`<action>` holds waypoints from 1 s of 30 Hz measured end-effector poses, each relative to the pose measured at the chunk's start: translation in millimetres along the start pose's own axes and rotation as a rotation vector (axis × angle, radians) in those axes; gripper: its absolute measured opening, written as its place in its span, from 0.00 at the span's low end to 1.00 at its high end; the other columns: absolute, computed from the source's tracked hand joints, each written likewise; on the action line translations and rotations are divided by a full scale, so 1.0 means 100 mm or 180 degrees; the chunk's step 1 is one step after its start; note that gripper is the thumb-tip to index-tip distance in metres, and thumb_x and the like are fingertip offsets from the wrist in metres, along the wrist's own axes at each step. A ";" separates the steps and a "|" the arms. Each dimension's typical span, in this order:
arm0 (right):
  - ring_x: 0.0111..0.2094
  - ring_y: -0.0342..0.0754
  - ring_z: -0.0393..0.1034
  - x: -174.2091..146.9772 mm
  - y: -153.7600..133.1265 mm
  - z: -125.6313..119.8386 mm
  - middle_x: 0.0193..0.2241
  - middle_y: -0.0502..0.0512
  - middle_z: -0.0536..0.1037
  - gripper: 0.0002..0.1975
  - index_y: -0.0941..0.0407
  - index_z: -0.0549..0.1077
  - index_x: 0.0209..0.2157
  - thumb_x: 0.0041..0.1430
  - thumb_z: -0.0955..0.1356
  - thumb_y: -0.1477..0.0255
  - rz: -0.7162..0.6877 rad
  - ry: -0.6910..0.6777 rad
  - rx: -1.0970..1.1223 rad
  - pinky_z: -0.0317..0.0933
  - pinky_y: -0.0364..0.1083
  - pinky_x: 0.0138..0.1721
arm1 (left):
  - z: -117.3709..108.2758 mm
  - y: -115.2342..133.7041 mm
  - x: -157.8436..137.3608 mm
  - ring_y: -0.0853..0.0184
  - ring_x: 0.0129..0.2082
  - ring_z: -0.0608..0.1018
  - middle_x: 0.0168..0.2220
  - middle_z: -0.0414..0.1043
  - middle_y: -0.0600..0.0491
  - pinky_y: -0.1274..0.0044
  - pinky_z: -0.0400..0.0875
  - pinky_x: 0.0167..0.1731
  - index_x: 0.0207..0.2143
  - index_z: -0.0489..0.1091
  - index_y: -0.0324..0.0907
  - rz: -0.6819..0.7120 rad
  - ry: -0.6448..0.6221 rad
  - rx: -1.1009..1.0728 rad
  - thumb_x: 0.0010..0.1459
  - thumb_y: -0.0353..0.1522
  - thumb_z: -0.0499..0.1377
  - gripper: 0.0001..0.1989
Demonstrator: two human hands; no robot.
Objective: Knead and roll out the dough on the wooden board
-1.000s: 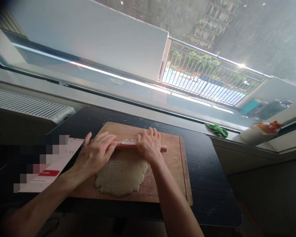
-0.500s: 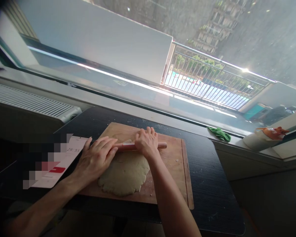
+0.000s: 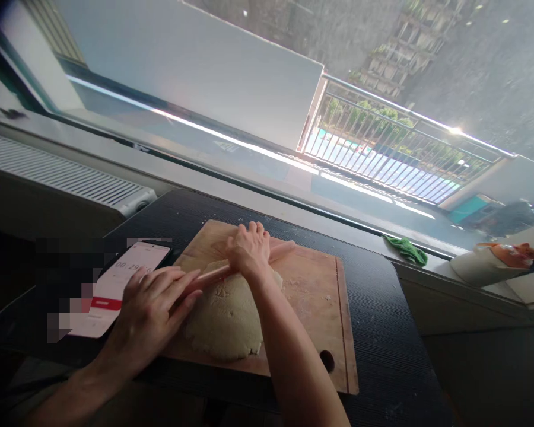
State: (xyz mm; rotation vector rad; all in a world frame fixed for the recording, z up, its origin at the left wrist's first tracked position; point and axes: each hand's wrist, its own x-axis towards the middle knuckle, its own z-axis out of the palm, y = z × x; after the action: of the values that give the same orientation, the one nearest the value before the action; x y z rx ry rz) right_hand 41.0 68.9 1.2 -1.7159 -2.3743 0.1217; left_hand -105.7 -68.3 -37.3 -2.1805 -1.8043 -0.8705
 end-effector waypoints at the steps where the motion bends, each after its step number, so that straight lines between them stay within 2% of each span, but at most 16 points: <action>1: 0.59 0.55 0.50 -0.07 -0.03 0.01 0.54 0.59 0.65 0.19 0.54 0.68 0.49 0.62 0.58 0.61 -0.0106 0.0092 0.0016 0.49 0.53 0.54 | -0.01 0.01 -0.06 0.57 0.49 0.70 0.45 0.71 0.47 0.57 0.52 0.57 0.52 0.66 0.42 0.0045 0.0013 -0.0064 0.59 0.38 0.55 0.20; 5: 0.61 0.53 0.47 -0.28 -0.18 0.05 0.57 0.56 0.62 0.19 0.52 0.65 0.52 0.61 0.59 0.61 -0.0418 0.0333 0.0096 0.46 0.52 0.57 | -0.06 0.04 -0.27 0.58 0.49 0.70 0.45 0.72 0.48 0.58 0.52 0.58 0.54 0.64 0.44 0.0074 0.0096 -0.0296 0.58 0.36 0.57 0.21; 12: 0.56 0.54 0.54 0.12 -0.48 0.11 0.49 0.59 0.68 0.15 0.55 0.67 0.45 0.60 0.60 0.64 -0.0489 0.0235 0.0112 0.53 0.52 0.52 | -0.02 -0.11 -0.22 0.57 0.48 0.71 0.41 0.74 0.49 0.57 0.51 0.57 0.50 0.68 0.44 -0.0167 0.0246 -0.0261 0.57 0.39 0.57 0.19; 15: 0.58 0.53 0.52 0.01 -0.45 0.09 0.52 0.58 0.66 0.17 0.54 0.66 0.49 0.60 0.61 0.64 -0.0543 0.0241 0.0176 0.51 0.51 0.54 | -0.06 -0.09 -0.28 0.58 0.49 0.71 0.42 0.73 0.49 0.57 0.51 0.58 0.52 0.67 0.45 -0.0177 0.0236 -0.0302 0.57 0.37 0.58 0.20; 20: 0.58 0.53 0.52 -0.31 -0.30 0.05 0.52 0.55 0.67 0.18 0.52 0.66 0.51 0.60 0.61 0.64 -0.0359 0.0308 0.0199 0.49 0.52 0.56 | -0.14 0.04 -0.36 0.60 0.51 0.70 0.44 0.72 0.51 0.58 0.53 0.58 0.55 0.64 0.47 -0.0083 0.0150 -0.0472 0.56 0.31 0.59 0.23; 23: 0.58 0.53 0.53 -0.18 -0.38 0.08 0.51 0.55 0.68 0.17 0.52 0.66 0.50 0.59 0.61 0.64 -0.0328 0.0316 0.0223 0.52 0.51 0.54 | -0.14 0.00 -0.35 0.59 0.51 0.70 0.44 0.72 0.50 0.57 0.52 0.58 0.54 0.64 0.46 -0.0163 0.0096 -0.0487 0.56 0.34 0.59 0.22; 27: 0.56 0.52 0.55 0.08 -0.55 0.10 0.48 0.56 0.70 0.15 0.54 0.68 0.48 0.60 0.61 0.67 -0.0571 0.0287 0.0241 0.53 0.50 0.53 | -0.12 -0.10 -0.35 0.58 0.50 0.70 0.42 0.73 0.50 0.55 0.50 0.58 0.52 0.66 0.45 -0.0309 0.0126 -0.0422 0.55 0.37 0.60 0.21; 30: 0.57 0.53 0.53 0.01 -0.52 0.09 0.49 0.56 0.70 0.17 0.54 0.67 0.49 0.60 0.61 0.67 -0.0593 0.0268 0.0253 0.52 0.51 0.54 | -0.14 -0.07 -0.39 0.58 0.50 0.70 0.43 0.73 0.51 0.55 0.50 0.58 0.54 0.65 0.47 -0.0318 0.0150 -0.0404 0.56 0.35 0.60 0.22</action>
State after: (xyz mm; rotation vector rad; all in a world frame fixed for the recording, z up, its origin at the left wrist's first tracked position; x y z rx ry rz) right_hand -9.7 53.4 2.8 -1.4282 -2.4180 0.1103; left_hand -120.0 -105.9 -48.6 -2.1388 -1.8983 -1.0766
